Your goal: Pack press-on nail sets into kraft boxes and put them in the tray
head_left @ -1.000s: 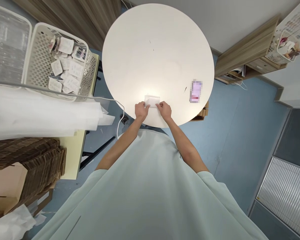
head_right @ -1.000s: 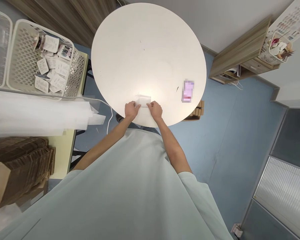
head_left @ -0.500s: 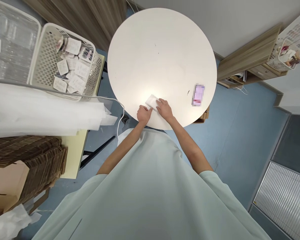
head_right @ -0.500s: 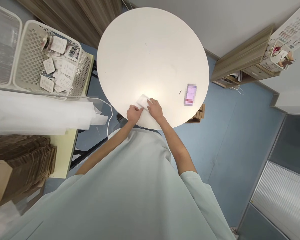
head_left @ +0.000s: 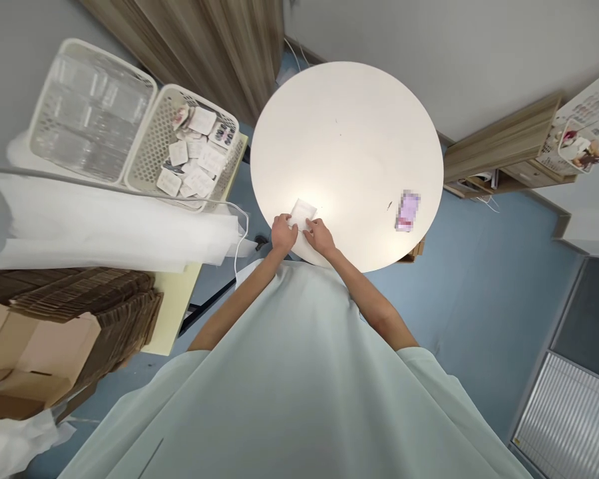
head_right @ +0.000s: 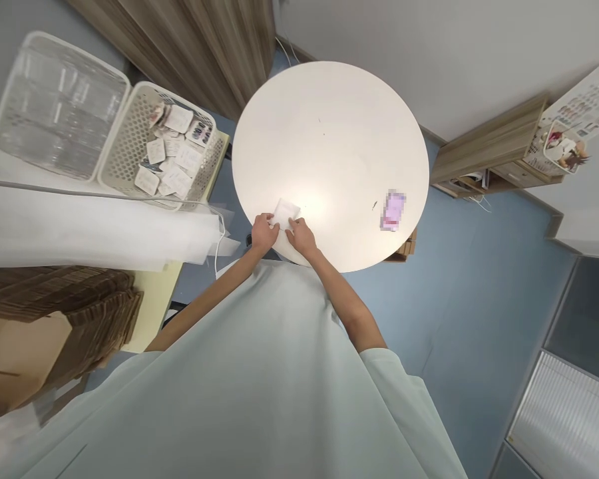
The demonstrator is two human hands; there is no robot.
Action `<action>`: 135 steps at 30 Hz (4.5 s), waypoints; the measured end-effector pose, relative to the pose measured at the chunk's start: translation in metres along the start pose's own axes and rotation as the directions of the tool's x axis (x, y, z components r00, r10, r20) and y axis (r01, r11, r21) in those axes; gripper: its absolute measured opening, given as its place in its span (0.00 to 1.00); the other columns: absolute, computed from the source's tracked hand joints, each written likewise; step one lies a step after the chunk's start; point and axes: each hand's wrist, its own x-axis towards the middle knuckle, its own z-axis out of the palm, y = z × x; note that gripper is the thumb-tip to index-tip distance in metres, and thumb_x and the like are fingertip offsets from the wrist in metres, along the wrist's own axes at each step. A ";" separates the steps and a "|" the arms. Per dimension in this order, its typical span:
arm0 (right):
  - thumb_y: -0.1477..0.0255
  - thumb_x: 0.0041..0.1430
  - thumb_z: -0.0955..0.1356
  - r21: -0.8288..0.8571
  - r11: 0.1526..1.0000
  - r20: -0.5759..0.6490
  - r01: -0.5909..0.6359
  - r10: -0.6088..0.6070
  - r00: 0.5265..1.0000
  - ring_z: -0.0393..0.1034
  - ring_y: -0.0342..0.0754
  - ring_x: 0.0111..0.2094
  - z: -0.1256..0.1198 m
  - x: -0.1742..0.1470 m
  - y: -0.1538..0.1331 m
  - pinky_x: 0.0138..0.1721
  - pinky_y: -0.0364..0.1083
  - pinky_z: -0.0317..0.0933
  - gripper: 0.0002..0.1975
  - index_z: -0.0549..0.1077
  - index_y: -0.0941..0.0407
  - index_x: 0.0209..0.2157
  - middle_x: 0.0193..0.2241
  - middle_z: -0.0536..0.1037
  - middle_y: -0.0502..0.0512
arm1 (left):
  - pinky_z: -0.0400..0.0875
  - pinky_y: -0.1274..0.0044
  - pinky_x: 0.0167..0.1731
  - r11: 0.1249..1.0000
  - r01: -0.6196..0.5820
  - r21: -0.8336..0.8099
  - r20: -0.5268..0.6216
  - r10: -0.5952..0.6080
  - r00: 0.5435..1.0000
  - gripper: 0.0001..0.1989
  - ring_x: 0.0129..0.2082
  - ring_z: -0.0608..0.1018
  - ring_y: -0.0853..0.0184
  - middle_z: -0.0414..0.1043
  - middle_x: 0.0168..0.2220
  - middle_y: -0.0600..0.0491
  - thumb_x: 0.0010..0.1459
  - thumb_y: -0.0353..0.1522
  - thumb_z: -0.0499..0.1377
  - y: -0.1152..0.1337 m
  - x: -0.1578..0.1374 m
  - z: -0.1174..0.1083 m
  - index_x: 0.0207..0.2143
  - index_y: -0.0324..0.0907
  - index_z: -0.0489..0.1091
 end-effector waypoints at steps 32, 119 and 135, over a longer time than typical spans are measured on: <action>0.66 0.64 0.69 0.376 0.896 -0.071 0.237 -0.227 0.971 0.78 0.48 0.36 -0.020 -0.057 -0.095 0.43 0.48 0.72 0.06 0.78 0.52 0.37 0.47 0.82 0.54 | 0.79 0.61 0.61 0.871 0.069 -0.487 -0.343 -0.263 0.902 0.16 0.64 0.80 0.51 0.80 0.62 0.41 0.67 0.37 0.61 -0.055 -0.148 -0.143 0.53 0.43 0.77; 0.48 0.63 0.72 0.211 0.876 -0.543 0.435 -0.265 0.797 0.75 0.46 0.22 -0.104 -0.172 -0.311 0.28 0.46 0.69 0.22 0.77 0.53 0.30 0.30 0.84 0.52 | 0.71 0.56 0.72 0.529 -0.804 0.272 -0.389 0.824 0.411 0.27 0.75 0.70 0.57 0.76 0.69 0.46 0.77 0.26 0.47 -0.077 -0.228 -0.298 0.69 0.48 0.74; 0.47 0.63 0.68 0.520 0.847 -0.573 0.113 0.248 0.781 0.74 0.46 0.22 -0.146 -0.162 0.018 0.31 0.46 0.65 0.23 0.72 0.52 0.30 0.30 0.80 0.51 | 0.70 0.64 0.71 0.183 -0.936 0.300 0.305 0.911 0.276 0.26 0.73 0.72 0.59 0.76 0.68 0.43 0.73 0.21 0.53 0.085 -0.093 -0.026 0.69 0.43 0.71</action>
